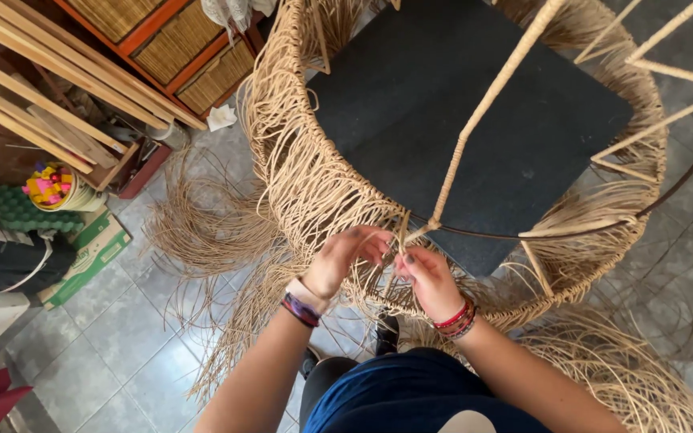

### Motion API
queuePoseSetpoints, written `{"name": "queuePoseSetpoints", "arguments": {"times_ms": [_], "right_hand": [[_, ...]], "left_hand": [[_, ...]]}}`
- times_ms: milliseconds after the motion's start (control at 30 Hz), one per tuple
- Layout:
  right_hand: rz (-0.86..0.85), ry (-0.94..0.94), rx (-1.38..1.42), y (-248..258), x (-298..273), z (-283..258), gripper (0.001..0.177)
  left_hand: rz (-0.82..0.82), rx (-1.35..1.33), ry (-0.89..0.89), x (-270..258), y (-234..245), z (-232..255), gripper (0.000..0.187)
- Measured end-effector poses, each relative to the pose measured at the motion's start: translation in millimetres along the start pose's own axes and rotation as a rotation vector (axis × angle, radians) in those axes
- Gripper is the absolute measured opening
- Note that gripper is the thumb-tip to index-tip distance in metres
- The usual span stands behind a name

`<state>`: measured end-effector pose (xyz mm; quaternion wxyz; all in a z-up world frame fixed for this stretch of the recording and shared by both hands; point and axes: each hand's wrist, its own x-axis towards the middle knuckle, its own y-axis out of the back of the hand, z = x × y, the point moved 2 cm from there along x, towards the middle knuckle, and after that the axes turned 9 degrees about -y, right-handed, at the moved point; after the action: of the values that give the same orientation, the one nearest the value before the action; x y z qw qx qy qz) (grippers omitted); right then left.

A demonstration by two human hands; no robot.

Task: Weaving and tying natural fiber strands around a circular frame to create a furniture piece

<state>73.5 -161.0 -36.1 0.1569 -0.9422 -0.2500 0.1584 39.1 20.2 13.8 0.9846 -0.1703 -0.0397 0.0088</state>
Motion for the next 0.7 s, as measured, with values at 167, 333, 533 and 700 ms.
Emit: {"name": "queuePoseSetpoints", "arguments": {"times_ms": [167, 333, 533, 700], "right_hand": [[-0.103, -0.058, 0.163, -1.6, 7.3, -7.6, 0.027], [-0.065, -0.108, 0.121, 3.6, 5.0, 5.9, 0.026], [-0.038, -0.088, 0.109, -12.9, -7.3, -17.5, 0.030], [0.034, -0.117, -0.026, -0.7, -13.5, 0.9, 0.027]], "left_hand": [[-0.056, 0.009, -0.131, 7.2, -10.1, -18.7, 0.039], [0.109, 0.588, -0.390, 27.4, -29.2, 13.3, 0.012], [0.196, 1.167, -0.657, 66.4, -11.4, -6.2, 0.019], [0.290, 1.281, -0.584, 87.0, -24.8, 11.2, 0.017]]}}
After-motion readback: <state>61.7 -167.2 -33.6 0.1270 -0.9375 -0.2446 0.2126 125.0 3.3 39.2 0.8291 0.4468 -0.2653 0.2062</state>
